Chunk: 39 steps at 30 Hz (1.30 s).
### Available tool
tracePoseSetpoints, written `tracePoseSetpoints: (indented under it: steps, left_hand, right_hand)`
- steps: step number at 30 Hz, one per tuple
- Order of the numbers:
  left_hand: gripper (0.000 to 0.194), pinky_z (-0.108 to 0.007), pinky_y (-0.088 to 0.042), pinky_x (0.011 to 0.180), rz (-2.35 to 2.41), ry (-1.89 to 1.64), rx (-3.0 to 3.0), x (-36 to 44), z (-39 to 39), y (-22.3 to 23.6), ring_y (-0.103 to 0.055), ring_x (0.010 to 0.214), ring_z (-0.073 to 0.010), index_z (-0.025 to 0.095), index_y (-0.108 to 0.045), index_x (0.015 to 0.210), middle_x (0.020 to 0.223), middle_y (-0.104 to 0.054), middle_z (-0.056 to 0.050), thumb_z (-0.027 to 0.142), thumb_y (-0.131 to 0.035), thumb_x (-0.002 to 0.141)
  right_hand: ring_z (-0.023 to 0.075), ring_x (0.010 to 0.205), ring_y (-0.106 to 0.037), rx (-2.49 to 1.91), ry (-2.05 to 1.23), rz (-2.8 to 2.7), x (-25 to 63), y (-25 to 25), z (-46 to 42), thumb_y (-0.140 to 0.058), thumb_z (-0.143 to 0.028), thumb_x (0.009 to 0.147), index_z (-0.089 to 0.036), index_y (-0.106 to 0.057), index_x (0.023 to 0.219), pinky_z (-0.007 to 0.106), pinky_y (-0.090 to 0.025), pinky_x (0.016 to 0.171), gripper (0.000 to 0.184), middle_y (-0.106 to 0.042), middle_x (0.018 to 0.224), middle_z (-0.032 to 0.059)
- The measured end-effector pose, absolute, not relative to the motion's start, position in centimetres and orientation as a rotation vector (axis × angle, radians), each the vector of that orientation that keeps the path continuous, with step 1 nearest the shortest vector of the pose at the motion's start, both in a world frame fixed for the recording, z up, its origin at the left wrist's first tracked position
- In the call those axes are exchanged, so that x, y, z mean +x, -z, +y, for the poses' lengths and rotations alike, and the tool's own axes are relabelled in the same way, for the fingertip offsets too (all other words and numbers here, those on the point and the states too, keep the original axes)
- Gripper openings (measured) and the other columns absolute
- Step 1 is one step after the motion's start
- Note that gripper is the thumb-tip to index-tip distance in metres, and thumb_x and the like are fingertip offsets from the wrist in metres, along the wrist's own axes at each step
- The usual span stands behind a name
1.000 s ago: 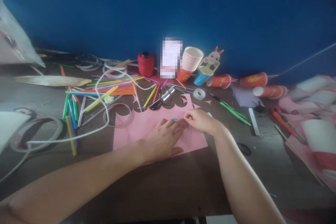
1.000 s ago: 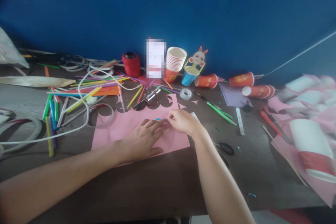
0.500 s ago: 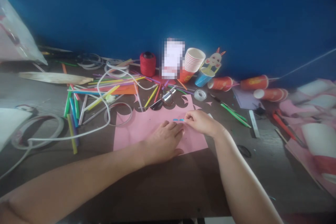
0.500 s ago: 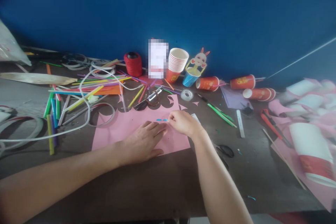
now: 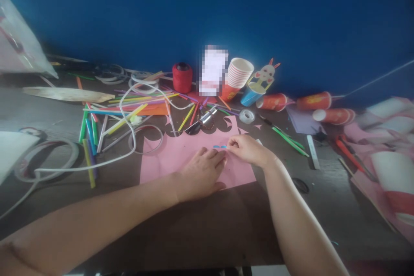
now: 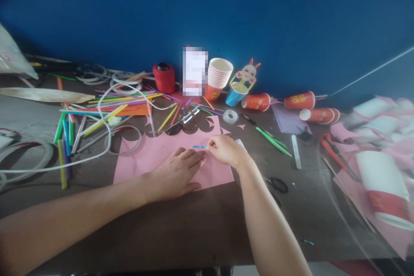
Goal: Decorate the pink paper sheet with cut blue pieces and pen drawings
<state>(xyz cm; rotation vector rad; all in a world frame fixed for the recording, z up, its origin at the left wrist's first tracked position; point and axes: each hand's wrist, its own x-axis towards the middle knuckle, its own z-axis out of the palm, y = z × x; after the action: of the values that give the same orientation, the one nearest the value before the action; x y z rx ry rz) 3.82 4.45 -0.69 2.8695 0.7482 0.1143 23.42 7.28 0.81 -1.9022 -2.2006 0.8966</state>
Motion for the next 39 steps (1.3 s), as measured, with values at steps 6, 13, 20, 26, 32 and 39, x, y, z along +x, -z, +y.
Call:
tracePoseSetpoints:
  steps: [6, 13, 20, 26, 32, 39]
  left_hand:
    - [0.057, -0.040, -0.031, 0.094, 0.781, -0.127, 2.859, 3.80, 4.46, 0.84, -0.036, 0.121, -0.0285, 0.014, -0.047, 0.123, 0.136, -0.039, -0.013, 0.051, -0.049, 0.081]
    - [0.057, -0.041, -0.030, 0.094, 0.781, -0.116, 2.861, 3.81, 4.42, 0.85, -0.037, 0.120, -0.0292, 0.014, -0.046, 0.123, 0.135, -0.041, -0.014, 0.052, -0.048, 0.081]
    - [0.058, -0.041, -0.031, 0.094, 0.797, -0.137, 2.851, 3.80, 4.43, 0.90, -0.037, 0.121, -0.0295, 0.014, -0.046, 0.123, 0.137, -0.038, -0.015, 0.052, -0.050, 0.080]
    - [0.059, -0.042, -0.031, 0.094, 0.798, -0.129, 2.845, 3.83, 4.44, 0.83, -0.036, 0.122, -0.0302, 0.014, -0.046, 0.123, 0.138, -0.037, -0.015, 0.052, -0.051, 0.079]
    - [0.060, -0.043, -0.031, 0.093, 0.786, -0.133, 2.856, 3.87, 4.56, 1.02, -0.036, 0.121, -0.0309, 0.013, -0.046, 0.123, 0.139, -0.036, -0.016, 0.054, -0.048, 0.080]
    - [0.061, -0.042, -0.030, 0.093, 0.785, -0.126, 2.867, 3.90, 4.58, 1.10, -0.035, 0.121, -0.0306, 0.014, -0.045, 0.124, 0.140, -0.035, -0.015, 0.056, -0.047, 0.080]
  right_hand:
    - [0.0131, 0.065, -0.055, -1.892, -0.901, -2.193, 23.44, -0.78, 7.36, -0.051, -0.028, 0.078, -0.020, -0.060, 0.067, 0.023, -0.034, 0.055, 0.016, -0.064, 0.069, 0.0000]
    - [0.0133, 0.062, -0.054, -1.879, -0.935, -2.180, 23.46, -0.70, 7.42, -0.050, -0.032, 0.079, -0.020, -0.060, 0.068, 0.023, -0.033, 0.054, 0.019, -0.063, 0.067, 0.0002]
    - [0.0123, 0.059, -0.052, -1.848, -0.962, -2.203, 23.51, -0.72, 7.50, -0.049, -0.031, 0.079, -0.019, -0.060, 0.068, 0.023, -0.033, 0.053, 0.019, -0.060, 0.063, -0.0010]
    - [0.0116, 0.056, -0.049, -1.889, -0.956, -2.183, 23.32, -1.03, 7.49, -0.050, -0.030, 0.077, -0.019, -0.060, 0.067, 0.023, -0.032, 0.051, 0.018, -0.057, 0.059, -0.0015]
    - [0.0117, 0.057, -0.051, -1.888, -0.935, -2.196, 23.35, -0.91, 7.46, -0.050, -0.030, 0.077, -0.020, -0.060, 0.067, 0.023, -0.032, 0.051, 0.018, -0.059, 0.060, -0.0015]
    - [0.0117, 0.056, -0.051, -1.893, -0.920, -2.199, 23.33, -0.75, 7.49, -0.051, -0.029, 0.077, -0.019, -0.061, 0.067, 0.023, -0.032, 0.051, 0.017, -0.059, 0.060, -0.0012]
